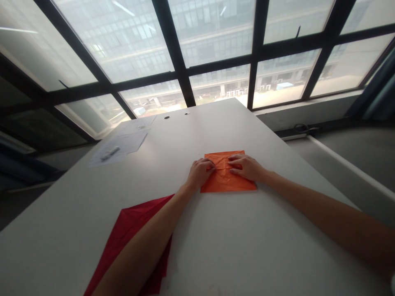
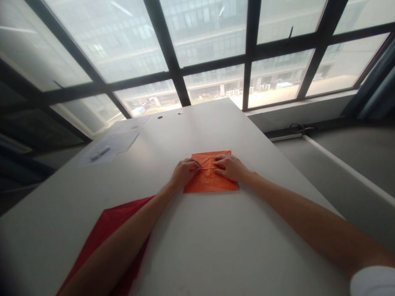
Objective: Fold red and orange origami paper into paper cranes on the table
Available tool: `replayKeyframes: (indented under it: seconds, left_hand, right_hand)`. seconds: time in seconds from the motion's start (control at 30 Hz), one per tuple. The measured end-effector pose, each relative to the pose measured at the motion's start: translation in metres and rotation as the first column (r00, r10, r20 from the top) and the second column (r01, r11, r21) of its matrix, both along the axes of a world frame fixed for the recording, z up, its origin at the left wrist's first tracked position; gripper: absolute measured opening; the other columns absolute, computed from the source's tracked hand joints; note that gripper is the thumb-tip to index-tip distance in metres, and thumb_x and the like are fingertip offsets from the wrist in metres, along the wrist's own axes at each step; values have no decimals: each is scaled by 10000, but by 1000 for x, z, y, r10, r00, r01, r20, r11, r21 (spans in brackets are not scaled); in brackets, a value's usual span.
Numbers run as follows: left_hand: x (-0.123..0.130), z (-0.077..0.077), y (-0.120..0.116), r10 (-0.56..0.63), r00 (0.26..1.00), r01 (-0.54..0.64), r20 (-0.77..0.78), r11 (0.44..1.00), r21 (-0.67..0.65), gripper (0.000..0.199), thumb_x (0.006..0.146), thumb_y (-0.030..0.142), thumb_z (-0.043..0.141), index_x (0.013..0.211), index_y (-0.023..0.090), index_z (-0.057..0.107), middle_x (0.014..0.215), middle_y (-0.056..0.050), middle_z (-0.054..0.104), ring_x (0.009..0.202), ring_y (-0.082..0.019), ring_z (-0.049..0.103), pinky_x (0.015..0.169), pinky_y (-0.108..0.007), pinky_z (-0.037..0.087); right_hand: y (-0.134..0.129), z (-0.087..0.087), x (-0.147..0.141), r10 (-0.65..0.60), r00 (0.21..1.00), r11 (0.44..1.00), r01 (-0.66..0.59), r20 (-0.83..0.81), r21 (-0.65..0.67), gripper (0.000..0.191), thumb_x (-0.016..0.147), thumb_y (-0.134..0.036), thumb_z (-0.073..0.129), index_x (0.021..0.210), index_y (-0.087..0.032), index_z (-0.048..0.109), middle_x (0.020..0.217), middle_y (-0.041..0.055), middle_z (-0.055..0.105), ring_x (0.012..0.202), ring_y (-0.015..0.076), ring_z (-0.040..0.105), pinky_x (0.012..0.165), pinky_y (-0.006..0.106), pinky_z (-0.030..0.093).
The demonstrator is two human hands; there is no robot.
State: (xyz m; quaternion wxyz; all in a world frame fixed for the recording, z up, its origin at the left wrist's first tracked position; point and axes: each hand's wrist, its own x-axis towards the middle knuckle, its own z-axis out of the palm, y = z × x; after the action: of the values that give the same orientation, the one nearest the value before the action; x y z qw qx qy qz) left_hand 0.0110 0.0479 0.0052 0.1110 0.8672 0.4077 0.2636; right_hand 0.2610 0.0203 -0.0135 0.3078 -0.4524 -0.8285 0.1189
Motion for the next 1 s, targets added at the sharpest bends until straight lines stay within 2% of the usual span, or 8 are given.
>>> replayKeyframes:
  seconds: [0.1, 0.23, 0.4, 0.57, 0.77, 0.9, 1.0]
  left_hand:
    - [1, 0, -1, -8, 1000, 8, 1, 1000, -7, 128, 869, 259, 614, 887, 245, 740, 1040, -35, 720, 984, -201, 648, 963, -369, 486]
    - [-1, -3, 3, -66, 997, 67, 37, 997, -40, 274, 845, 294, 663, 1113, 271, 713, 1294, -42, 632, 1216, -236, 563, 1081, -411, 416]
    - [-4, -8, 9, -105, 994, 106, 22, 988, -112, 265, 869, 370, 632, 1103, 288, 729, 1285, -25, 643, 1253, -228, 547, 1102, -394, 404]
    - [-6, -11, 11, -101, 993, 105, 53, 991, -86, 242, 880, 359, 615, 1072, 284, 742, 1260, -29, 657, 1207, -223, 578, 1088, -393, 417]
    - [-6, -9, 9, -57, 986, 69, 155, 995, -77, 144, 845, 300, 643, 894, 243, 767, 1104, -41, 704, 1014, -203, 650, 954, -339, 499]
    - [-4, -2, 4, 3, 981, 6, 194, 999, -49, 174, 853, 345, 634, 833, 222, 756, 933, -39, 723, 865, -196, 662, 847, -318, 513]
    - [-3, 0, 1, 23, 966, -8, 258, 998, -57, 203, 864, 371, 617, 836, 220, 750, 899, -32, 730, 821, -189, 661, 793, -302, 506]
  right_hand:
    - [0, -1, 1, -8, 1000, 1000, 8, -23, -12, 264, 840, -372, 671, 1083, -296, 739, 1260, 50, 654, 1157, 276, 605, 1024, 458, 463]
    - [1, -2, 2, -7, 999, 1000, 6, -38, -15, 259, 837, -375, 671, 1073, -295, 743, 1260, 48, 655, 1157, 276, 608, 1029, 458, 461]
    - [1, -2, 2, -13, 999, 1000, 12, -48, -25, 232, 837, -369, 670, 1043, -304, 754, 1252, 38, 660, 1153, 274, 612, 1021, 444, 470]
    - [1, 0, 4, 15, 998, 1000, -15, -63, 0, 169, 850, -314, 654, 976, -286, 763, 1196, 34, 684, 1114, 249, 628, 1008, 403, 468]
    - [2, 0, 4, 14, 994, 1000, -12, -110, 17, 96, 836, -242, 652, 809, -240, 744, 1022, 43, 717, 980, 225, 651, 942, 366, 485]
    - [0, 3, 2, -39, 973, 999, 45, -226, 23, 117, 843, -231, 621, 771, -214, 711, 892, 53, 708, 879, 220, 650, 845, 346, 508]
    - [-1, 6, 2, -66, 951, 996, 80, -303, 33, 120, 856, -250, 610, 796, -208, 706, 874, 59, 698, 848, 214, 644, 816, 341, 509]
